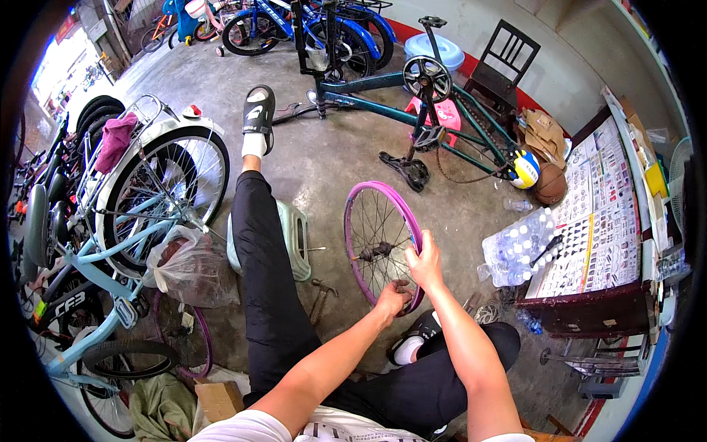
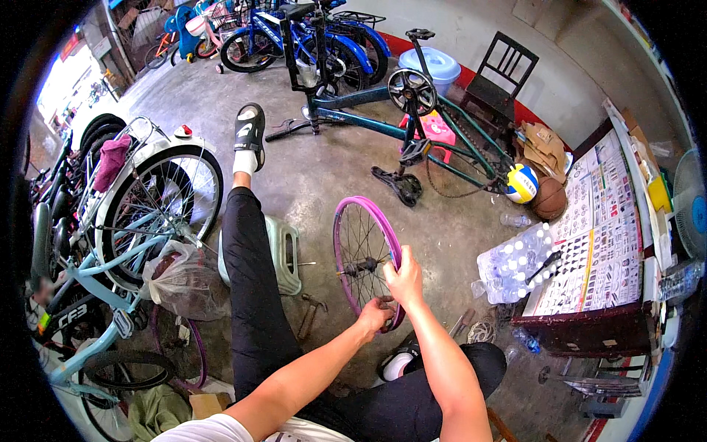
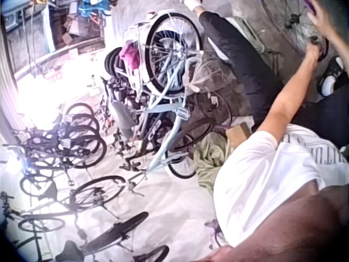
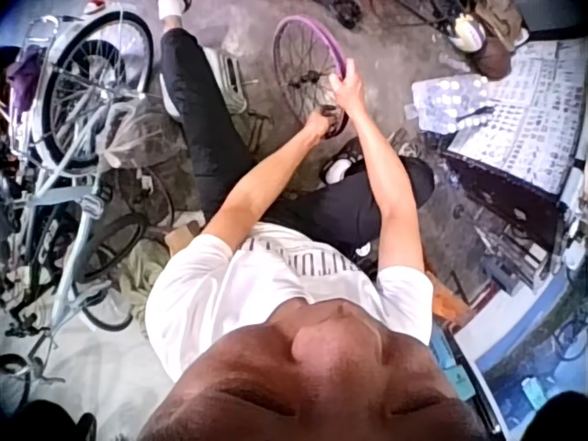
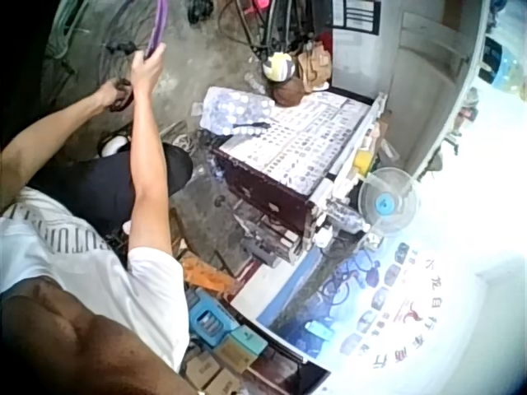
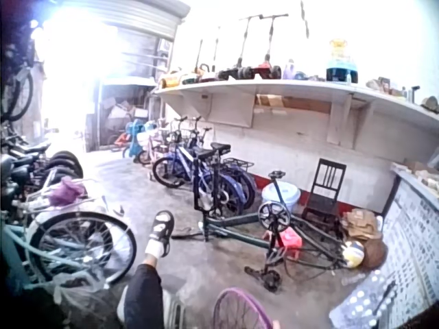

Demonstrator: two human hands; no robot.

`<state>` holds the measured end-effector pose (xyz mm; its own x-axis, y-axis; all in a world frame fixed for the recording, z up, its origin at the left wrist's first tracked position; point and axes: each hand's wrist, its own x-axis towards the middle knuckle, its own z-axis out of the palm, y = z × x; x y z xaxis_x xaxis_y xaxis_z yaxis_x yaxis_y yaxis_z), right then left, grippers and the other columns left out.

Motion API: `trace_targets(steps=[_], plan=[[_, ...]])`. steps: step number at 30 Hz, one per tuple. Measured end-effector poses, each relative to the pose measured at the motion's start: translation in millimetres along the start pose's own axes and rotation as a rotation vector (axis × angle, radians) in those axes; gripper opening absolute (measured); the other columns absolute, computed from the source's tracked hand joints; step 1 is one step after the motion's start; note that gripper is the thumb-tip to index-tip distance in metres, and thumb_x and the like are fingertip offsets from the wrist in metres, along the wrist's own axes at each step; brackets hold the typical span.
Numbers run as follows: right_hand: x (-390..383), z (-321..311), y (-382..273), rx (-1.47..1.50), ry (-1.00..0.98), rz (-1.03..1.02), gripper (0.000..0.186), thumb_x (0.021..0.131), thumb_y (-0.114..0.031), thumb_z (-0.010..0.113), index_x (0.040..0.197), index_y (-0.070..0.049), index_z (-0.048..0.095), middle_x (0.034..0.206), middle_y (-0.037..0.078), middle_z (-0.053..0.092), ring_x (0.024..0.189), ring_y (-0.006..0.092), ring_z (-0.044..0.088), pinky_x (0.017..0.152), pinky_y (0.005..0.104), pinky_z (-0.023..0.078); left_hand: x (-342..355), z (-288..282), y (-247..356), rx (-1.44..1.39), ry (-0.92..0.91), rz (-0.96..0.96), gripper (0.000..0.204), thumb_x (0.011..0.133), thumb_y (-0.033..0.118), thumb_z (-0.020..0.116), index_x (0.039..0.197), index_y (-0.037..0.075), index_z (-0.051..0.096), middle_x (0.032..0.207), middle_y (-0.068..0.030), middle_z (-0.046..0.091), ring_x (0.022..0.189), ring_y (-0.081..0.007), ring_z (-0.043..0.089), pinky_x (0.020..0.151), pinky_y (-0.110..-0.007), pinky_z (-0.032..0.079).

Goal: The person is sitting on the floor of a bicycle shop, using their hands to work on a bicycle wheel by handling the spokes and rim, and they are shown holding a small metal part which they appear to be installing or removing from the wheel hub.

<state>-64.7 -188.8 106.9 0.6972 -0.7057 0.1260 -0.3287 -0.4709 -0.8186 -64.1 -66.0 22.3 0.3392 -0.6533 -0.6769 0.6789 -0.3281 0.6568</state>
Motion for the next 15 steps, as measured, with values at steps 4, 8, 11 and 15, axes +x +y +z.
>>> trace_targets(steps=[4,8,11,15], plan=[[-2.7,1.3,-0.8,-0.018,-0.009,0.013,0.023,0.085,-0.015,0.062,0.099,-0.004,0.048,0.065,0.017,0.055,0.059,0.0359,0.06,0.058,0.0471,0.045,5.5,5.3,-1.8,0.194,0.088,0.004,0.047,0.091,0.008,0.063,0.136,0.001,0.052,0.101,-0.0084,0.064,0.079,-0.0154,0.058,0.053,-0.032,0.045],[-1.1,8.4,4.2,0.008,0.039,-0.006,0.023,0.085,-0.015,0.061,0.1,-0.004,0.047,0.066,0.017,0.056,0.059,0.0374,0.06,0.058,0.0473,0.045,23.4,-8.4,-23.9,0.269,0.033,0.077,0.049,0.091,0.007,0.061,0.138,0.0,0.048,0.101,-0.0091,0.064,0.07,-0.0144,0.057,0.053,-0.031,0.044],[0.8,4.5,11.5,-0.002,0.06,0.025,0.023,0.085,-0.015,0.061,0.1,-0.004,0.047,0.068,0.018,0.057,0.062,0.038,0.061,0.059,0.0477,0.046,22.5,-19.8,-16.4,0.148,-0.131,0.048,0.057,0.091,0.006,0.06,0.145,-0.002,0.041,0.108,-0.01,0.064,0.065,-0.0136,0.056,0.054,-0.031,0.044],[1.8,1.8,10.6,0.005,0.038,0.063,0.023,0.085,-0.015,0.061,0.1,-0.004,0.048,0.07,0.018,0.058,0.065,0.0379,0.062,0.06,0.0478,0.046,10.8,-20.1,-4.9,0.075,-0.172,0.066,0.07,0.089,0.002,0.059,0.153,-0.001,0.032,0.117,-0.0098,0.062,0.064,-0.013,0.055,0.053,-0.029,0.043]])
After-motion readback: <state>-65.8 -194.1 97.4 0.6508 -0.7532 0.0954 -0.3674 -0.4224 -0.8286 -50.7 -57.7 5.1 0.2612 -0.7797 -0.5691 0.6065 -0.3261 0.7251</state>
